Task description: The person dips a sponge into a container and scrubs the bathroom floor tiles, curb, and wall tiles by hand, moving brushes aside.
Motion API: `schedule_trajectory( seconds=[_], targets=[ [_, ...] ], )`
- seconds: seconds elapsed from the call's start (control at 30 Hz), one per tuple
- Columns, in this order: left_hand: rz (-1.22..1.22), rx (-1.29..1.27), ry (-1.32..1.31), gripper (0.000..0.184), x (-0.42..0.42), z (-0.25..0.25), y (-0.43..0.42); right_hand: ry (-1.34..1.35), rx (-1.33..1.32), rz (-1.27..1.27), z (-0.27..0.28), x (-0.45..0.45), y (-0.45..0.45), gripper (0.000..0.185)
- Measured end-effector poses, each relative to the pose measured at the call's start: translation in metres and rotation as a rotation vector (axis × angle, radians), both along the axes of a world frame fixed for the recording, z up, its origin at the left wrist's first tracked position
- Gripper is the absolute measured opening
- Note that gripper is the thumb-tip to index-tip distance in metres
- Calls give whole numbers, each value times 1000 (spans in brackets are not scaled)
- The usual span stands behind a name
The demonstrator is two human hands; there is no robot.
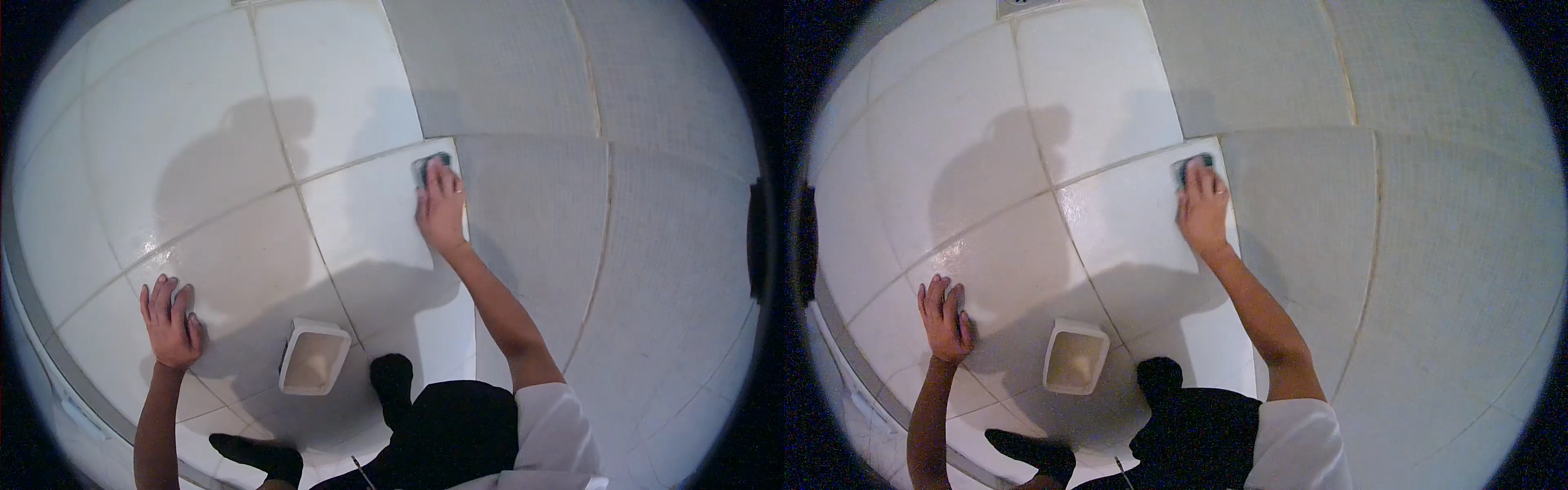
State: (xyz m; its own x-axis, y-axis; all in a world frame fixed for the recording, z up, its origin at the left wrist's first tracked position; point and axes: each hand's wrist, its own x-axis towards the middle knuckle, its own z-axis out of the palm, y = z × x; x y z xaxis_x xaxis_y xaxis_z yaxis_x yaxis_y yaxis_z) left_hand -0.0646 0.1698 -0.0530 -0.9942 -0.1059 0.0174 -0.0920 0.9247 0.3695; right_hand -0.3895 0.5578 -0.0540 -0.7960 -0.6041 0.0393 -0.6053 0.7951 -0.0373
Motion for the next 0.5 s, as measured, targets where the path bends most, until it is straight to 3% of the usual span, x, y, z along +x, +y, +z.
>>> schedule_trajectory(
  seconds=[0.2, 0.27, 0.3, 0.37, 0.4, 0.5],
  targets=[
    [-18, -14, -33, 42, 2, 0, -2, 118, -31, -421, -6, -14, -42, 50],
    [-22, -19, -50, 42, 2, 0, -4, 75, 93, 34, 11, -5, -5, 47],
    [-25, -26, -33, 43, 2, 0, -5, 98, 297, 100, 34, -5, 3, 48],
    [-23, -23, -17, 43, 0, -3, -3, 392, 485, 223, 60, -25, 36, 45],
    [-15, -24, -15, 43, -1, -3, -4, 380, 494, 227, 64, -28, 36, 45],
    [-16, -22, -42, 43, 6, 0, 1, 413, 1034, 335, 58, -16, 38, 36]
  ],
)
